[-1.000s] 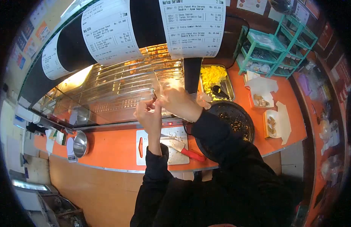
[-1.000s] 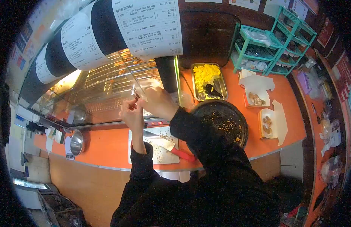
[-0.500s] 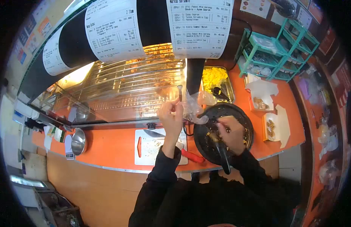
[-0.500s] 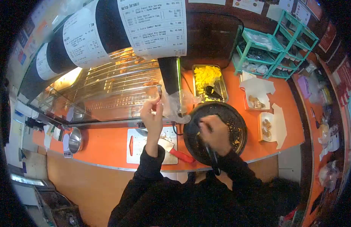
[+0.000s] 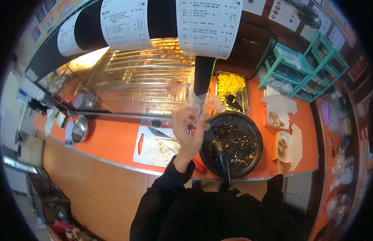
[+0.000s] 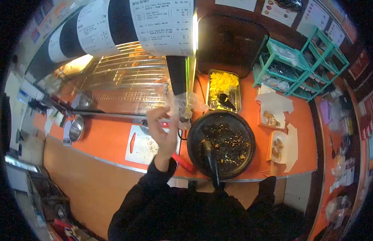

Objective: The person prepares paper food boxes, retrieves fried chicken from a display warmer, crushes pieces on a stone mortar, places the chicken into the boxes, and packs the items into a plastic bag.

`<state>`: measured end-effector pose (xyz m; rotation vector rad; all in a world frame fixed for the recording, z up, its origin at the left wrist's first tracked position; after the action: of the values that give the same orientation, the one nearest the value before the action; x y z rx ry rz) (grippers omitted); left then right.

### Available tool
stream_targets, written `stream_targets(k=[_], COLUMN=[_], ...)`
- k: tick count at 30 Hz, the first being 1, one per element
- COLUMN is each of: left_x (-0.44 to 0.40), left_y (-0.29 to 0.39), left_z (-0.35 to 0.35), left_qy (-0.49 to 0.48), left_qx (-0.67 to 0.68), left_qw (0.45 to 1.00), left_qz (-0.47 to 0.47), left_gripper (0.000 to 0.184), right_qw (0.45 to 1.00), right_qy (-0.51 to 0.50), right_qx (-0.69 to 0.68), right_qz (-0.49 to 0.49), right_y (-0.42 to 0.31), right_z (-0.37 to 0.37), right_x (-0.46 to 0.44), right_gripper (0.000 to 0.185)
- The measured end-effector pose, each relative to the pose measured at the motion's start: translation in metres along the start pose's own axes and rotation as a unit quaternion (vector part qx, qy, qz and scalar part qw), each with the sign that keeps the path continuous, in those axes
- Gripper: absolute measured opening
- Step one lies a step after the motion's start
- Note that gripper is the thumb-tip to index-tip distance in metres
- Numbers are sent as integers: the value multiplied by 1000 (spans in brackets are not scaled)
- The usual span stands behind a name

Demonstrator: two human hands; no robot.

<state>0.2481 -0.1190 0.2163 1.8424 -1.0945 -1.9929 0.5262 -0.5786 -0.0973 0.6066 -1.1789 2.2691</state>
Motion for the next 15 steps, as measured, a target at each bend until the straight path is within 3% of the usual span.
stream_targets(k=[3, 6, 8, 11, 15], left_x=[-34, -78, -94, -98, -98], left_y=[7, 22, 26, 26, 24], left_z=[7, 1, -6, -13, -17], left_qy=[75, 126, 118, 109, 114], left_qx=[-32, 30, 21, 27, 52], left_qw=[996, 991, 992, 992, 991], left_qz=[-35, -44, -51, -53, -47], left_gripper=[29, 39, 42, 46, 48], right_qw=[993, 984, 978, 962, 962], right_qy=[-71, -123, -139, -129, -100], right_qx=[-94, -125, -155, -238, -254], right_qz=[3, -1, -2, -39, -21], right_y=[5, 11, 8, 16, 10], right_z=[-7, -11, -13, -9, -6], right_x=[-33, -61, -66, -78, -67], right_gripper=[84, 77, 62, 48, 50])
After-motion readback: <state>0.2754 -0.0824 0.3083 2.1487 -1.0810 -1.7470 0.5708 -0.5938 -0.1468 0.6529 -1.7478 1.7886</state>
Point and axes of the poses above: each hand's wrist, its own x-axis away from the middle knuckle, its own z-axis out of the back of the hand, y = z × x, the point moved 4 cm from there along -x, towards the middle knuckle, and after that the axes turned 7 degrees about x, right-handed, at the moved point
